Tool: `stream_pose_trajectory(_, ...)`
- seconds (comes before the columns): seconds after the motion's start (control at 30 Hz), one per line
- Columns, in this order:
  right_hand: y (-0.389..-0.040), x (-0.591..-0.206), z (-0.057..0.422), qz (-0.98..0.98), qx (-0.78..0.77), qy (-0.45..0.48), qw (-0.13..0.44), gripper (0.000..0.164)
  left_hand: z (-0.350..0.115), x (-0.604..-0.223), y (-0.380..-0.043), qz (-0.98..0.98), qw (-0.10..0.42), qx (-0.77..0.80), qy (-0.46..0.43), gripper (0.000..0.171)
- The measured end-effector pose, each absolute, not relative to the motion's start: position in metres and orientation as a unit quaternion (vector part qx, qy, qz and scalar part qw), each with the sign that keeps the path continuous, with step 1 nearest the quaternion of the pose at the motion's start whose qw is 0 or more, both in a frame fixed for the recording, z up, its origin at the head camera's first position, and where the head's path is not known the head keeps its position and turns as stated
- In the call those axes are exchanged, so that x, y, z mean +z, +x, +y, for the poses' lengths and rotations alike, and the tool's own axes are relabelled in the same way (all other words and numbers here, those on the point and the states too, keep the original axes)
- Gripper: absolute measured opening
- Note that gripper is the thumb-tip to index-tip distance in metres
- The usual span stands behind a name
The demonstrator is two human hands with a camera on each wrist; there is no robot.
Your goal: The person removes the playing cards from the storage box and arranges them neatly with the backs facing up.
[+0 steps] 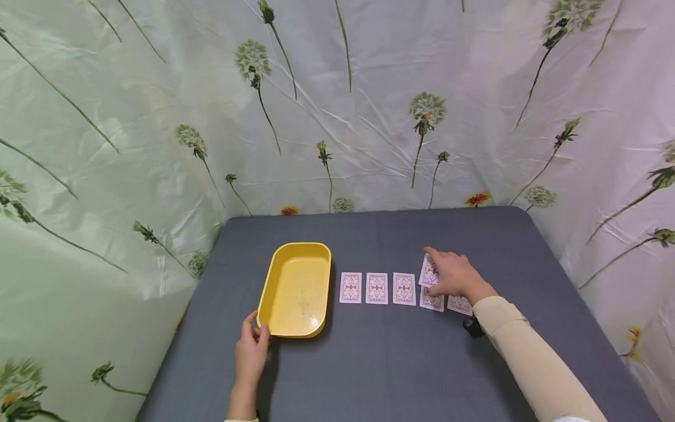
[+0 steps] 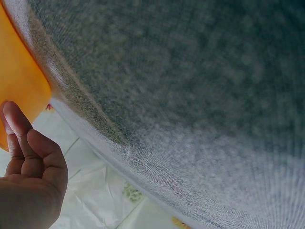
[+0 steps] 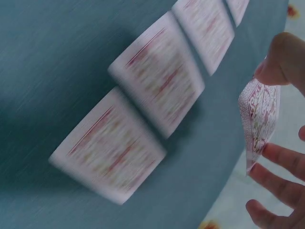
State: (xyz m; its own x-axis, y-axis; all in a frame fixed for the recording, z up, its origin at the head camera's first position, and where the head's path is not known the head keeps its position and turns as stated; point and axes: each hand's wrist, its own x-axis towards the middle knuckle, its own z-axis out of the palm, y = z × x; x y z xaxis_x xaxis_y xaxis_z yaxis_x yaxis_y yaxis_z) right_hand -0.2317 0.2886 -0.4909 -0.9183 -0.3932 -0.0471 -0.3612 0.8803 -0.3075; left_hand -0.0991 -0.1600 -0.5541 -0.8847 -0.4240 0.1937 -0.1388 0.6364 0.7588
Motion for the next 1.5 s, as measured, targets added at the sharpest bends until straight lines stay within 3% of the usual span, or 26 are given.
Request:
stream_pose_trajectory(0.73, -0.202, -0.525, 0.370, 0.969, -0.152, -0.170, 0.093, 0.091, -0.177, -0.547, -0.091, -0.891, 0.179, -0.376, 0.182, 0.037)
stream_pose_trajectory(1.33, -0.188, -0.546, 0.379, 0.975, -0.109, -0.164, 0.098, 0.083, -0.177, -0.546, -0.093, -0.900, 0.151, -0.366, 0.184, 0.038)
stream_pose_trajectory(1.5, -0.185, -0.547, 0.376, 0.980, -0.095, -0.156, 0.076, 0.071, -0.179, -0.544, -0.093, -0.906, 0.143, -0.354, 0.180, 0.038)
